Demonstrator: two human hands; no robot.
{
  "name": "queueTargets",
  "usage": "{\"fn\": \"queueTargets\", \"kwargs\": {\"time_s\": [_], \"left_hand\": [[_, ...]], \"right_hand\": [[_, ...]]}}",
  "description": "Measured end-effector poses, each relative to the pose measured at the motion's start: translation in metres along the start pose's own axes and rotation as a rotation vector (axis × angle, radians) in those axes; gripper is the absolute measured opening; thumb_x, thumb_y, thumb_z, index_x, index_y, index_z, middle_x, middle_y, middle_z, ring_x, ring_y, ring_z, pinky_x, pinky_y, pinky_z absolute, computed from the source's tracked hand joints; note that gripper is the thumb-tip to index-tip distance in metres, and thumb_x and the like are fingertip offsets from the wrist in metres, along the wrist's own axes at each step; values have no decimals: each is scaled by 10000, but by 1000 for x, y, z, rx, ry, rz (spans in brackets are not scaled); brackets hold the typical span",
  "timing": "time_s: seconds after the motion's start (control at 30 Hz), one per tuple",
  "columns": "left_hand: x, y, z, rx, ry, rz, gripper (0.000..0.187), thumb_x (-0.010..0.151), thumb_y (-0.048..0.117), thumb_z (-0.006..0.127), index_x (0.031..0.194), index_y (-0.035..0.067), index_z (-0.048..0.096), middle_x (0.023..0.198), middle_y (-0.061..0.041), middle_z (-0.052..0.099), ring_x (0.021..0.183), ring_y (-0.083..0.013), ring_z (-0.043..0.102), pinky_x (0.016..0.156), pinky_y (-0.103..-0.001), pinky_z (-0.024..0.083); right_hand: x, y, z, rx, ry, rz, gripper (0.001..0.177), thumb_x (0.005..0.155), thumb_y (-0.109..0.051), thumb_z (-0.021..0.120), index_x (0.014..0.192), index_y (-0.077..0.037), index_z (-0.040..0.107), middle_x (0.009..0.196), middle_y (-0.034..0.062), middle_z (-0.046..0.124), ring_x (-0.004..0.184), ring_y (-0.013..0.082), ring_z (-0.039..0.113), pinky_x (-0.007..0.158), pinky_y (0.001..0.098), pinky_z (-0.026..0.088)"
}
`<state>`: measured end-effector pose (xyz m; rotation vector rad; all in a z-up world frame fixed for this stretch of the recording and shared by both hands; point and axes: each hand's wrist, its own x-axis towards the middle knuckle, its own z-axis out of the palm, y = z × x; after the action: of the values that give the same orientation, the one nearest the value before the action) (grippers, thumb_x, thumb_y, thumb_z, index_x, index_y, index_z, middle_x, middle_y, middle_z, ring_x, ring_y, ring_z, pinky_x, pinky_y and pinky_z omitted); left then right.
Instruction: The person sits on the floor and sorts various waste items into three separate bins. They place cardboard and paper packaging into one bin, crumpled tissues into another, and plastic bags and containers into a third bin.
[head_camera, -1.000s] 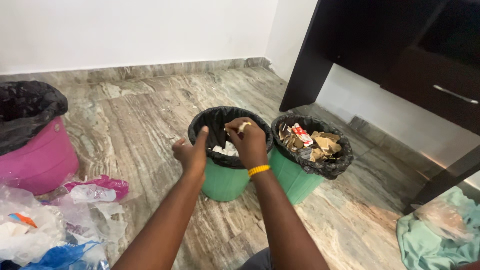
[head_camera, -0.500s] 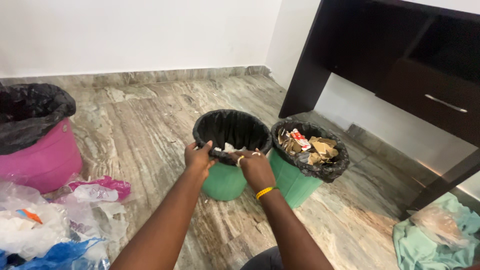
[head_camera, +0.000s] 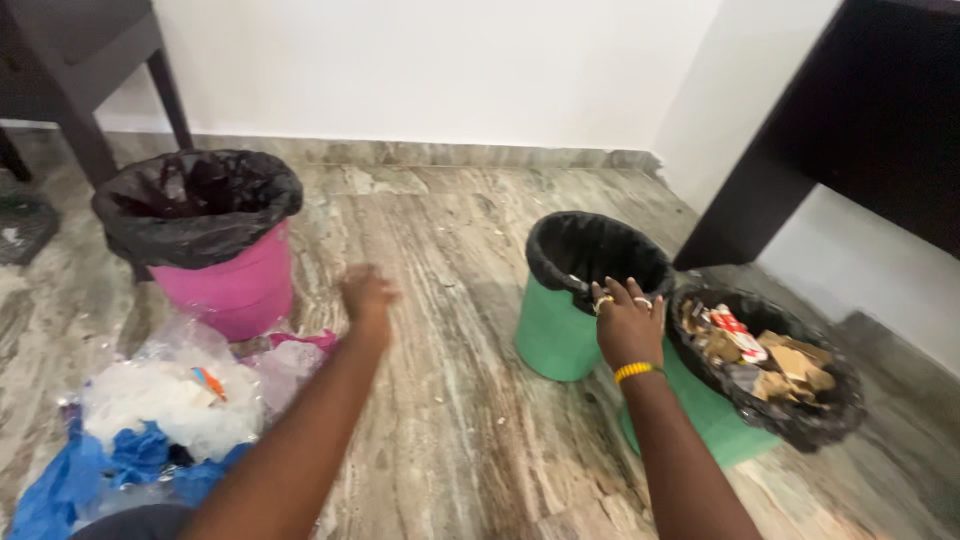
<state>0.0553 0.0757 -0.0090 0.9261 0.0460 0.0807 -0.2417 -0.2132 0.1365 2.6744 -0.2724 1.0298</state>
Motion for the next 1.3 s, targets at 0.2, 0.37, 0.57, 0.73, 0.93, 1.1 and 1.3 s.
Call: {"fn": "queueTargets", "kwargs": {"time_s": [0.2, 0.37, 0.57, 0.73, 0.93, 1.1, 1.3], "left_hand": [[63, 192, -88, 477, 874, 45, 1010, 783, 651, 801, 1357, -37, 336, 1316, -261, 431, 1125, -400, 597, 888, -451, 601], [82, 243, -101, 305, 829, -34, 939, 815, 333, 818, 1408, -68, 211, 1329, -273, 494, 1148, -390, 643, 870, -417, 592], [95, 222, -113, 208, 500, -122, 549, 884, 36, 710, 1342, -19, 413, 1292, -252, 565, 1024, -366, 710, 775, -529, 656], [63, 186, -121, 359, 96, -84, 345, 870, -71, 615, 1203, -7, 551, 1053, -158, 628, 863, -297, 654, 692, -525, 590], [-31, 166, -111, 239, -239, -192, 379, 810, -118, 548, 1159, 27, 579, 928, -114, 649, 762, -263, 654, 627, -454, 600], [-101, 137, -80, 194, -420, -340, 355, 807, -108, 572, 1141, 12, 598, 922, -105, 684, 750, -242, 686, 660, -427, 616], [-161, 152, -61, 382, -402, -523, 248, 867, 16, 611, 1088, 116, 557, 868, -58, 651, 708, -222, 665, 654, -473, 597]], "right_hand": [[-40, -64, -5, 456, -138, -3, 253, 849, -151, 701, 1090, -137, 777, 1439, 107, 575, 1307, 374, 542, 1059, 478, 459], [-79, -109, -10, 690, -317, 104, 240, 842, -151, 722, 1070, -132, 794, 1426, 69, 595, 1184, 334, 627, 936, 432, 536], [-99, -115, -16, 756, -435, 224, 142, 857, -145, 726, 964, -102, 809, 1380, 17, 662, 1093, 285, 709, 860, 384, 567], [-86, -111, -31, 919, -421, 289, 214, 923, -191, 701, 976, 15, 676, 1419, 17, 696, 1092, 249, 741, 842, 362, 601], [-42, -129, -48, 1381, -347, 540, 650, 942, -291, 650, 1485, -61, 375, 1407, 105, 570, 1213, 220, 629, 898, 378, 596], [-37, -127, -46, 1523, -413, 744, 473, 945, -267, 691, 1254, 67, 559, 1096, 141, 690, 909, 206, 672, 741, 370, 591], [-64, -92, -33, 1303, -349, 721, 307, 929, -138, 670, 1164, 55, 626, 969, 129, 723, 803, 175, 674, 711, 338, 563]]}}
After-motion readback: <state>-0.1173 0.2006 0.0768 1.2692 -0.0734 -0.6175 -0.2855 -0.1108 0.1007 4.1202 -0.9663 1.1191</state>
